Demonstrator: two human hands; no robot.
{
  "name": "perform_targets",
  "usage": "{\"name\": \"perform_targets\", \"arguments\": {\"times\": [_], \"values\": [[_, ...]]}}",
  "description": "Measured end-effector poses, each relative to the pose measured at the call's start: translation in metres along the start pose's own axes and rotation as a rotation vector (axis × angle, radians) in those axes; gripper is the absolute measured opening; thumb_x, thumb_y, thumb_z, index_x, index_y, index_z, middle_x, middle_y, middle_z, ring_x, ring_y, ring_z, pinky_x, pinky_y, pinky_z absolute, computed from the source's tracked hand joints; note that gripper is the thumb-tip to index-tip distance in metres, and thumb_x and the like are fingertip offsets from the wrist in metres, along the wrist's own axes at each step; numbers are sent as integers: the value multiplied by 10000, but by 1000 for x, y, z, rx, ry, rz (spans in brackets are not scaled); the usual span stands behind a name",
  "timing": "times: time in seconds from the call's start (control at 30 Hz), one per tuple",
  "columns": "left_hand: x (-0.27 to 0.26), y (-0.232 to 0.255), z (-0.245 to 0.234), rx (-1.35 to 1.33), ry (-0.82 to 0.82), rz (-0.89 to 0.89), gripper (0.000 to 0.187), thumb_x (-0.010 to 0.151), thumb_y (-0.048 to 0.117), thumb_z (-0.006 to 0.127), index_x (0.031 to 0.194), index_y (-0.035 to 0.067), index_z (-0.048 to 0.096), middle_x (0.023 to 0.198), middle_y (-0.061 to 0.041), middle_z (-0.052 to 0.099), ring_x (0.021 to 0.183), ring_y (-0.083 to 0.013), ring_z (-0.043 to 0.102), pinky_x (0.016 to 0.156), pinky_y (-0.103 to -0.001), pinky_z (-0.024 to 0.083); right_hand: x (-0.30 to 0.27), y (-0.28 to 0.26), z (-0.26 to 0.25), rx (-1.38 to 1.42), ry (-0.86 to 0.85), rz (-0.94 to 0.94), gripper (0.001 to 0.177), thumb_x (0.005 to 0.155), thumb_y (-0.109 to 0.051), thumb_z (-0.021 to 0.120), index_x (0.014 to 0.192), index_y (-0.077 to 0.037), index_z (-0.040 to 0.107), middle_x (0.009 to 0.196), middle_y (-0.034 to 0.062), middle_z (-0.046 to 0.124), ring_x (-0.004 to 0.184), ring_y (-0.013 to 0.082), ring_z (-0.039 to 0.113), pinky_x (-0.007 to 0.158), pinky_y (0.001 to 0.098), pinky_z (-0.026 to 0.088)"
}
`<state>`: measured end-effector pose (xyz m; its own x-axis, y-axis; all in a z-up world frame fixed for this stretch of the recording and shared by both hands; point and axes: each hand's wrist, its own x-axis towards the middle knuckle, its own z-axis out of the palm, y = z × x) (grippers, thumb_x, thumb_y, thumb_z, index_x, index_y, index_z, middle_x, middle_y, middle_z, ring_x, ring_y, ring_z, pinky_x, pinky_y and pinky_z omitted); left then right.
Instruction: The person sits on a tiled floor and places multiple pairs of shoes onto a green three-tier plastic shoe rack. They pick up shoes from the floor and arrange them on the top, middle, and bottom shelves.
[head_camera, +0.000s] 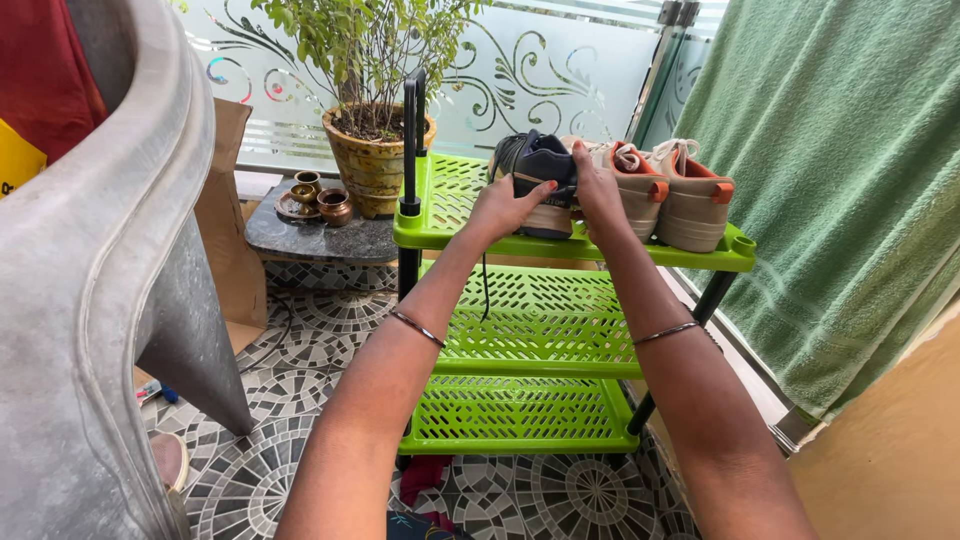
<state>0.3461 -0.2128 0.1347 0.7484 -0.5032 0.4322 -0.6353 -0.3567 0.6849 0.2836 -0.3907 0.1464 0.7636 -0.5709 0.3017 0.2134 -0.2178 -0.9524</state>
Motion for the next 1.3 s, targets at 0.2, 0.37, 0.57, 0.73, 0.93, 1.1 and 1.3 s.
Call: {"name": "perform_targets", "arguments": {"times": [0.2, 0.37, 0.57, 0.73, 0.93, 1.1, 1.3], "values": [[-39, 2, 26, 242, 112, 44, 932, 912, 660, 534, 1455, -92, 441, 1276, -281, 649, 1178, -392, 647, 1004, -464, 502, -34, 27, -2, -63, -49, -328, 464, 1139, -350, 475, 1214, 52, 695, 947, 43, 631, 824, 104, 489, 751, 302, 461], [-84, -7, 44, 270, 369, 333, 793, 1033, 555, 456, 1479, -100, 420, 1487, -283, 511, 1305, -378, 562, 1177, -559, 297, -89, 35, 12, -46, -33, -449, 481, 1073, -218, 504, 1456, 72, 488, 1370, 135, 627, 1193, 150, 571, 1029, 285, 449], [-167, -7, 58, -205, 362, 383, 623, 1127, 447, 358, 1514, -18, 505, 1575, -211, 495, 1464, -375, 491, 1250, -438, 372, -181, 40, 36, 340, -195, -376, 538, 1129, -222, 433, 1554, 99, 354, 1616, 198, 438, 1514, 247, 425, 1265, 334, 315], [-265, -44, 46, -466, 447, 283, 565, 1190, 450, 317, 1572, 41, 396, 1643, -191, 397, 1557, -313, 379, 1288, -358, 344, -259, 70, 84, 496, -478, -278, 544, 1178, -237, 418, 1595, 100, 328, 1658, 207, 403, 1567, 256, 385, 1338, 359, 297], [-348, -131, 24, -395, 575, 66, 570, 1205, 492, 322, 1542, 52, 455, 1630, -173, 429, 1559, -305, 407, 1309, -362, 333, -321, 136, 169, 253, -581, -177, 523, 1165, -249, 430, 1570, 81, 393, 1621, 194, 467, 1513, 242, 440, 1278, 324, 312], [-404, -221, 27, -328, 735, -231, 568, 1166, 462, 336, 1506, 58, 545, 1582, -177, 516, 1488, -332, 520, 1242, -397, 424, -366, 227, 253, 347, -693, 70, 519, 1135, -253, 448, 1546, 64, 427, 1566, 172, 527, 1431, 217, 508, 1220, 306, 376], [-463, -352, 25, -5, 939, -466, 429, 1160, 391, 440, 1378, 77, 633, 1425, -192, 612, 1386, -353, 598, 1193, -443, 471, -429, 319, 349, 719, -821, 601, 535, 1145, -245, 506, 1548, 104, 480, 1417, 205, 605, 1252, 234, 549, 1103, 334, 444]]}}
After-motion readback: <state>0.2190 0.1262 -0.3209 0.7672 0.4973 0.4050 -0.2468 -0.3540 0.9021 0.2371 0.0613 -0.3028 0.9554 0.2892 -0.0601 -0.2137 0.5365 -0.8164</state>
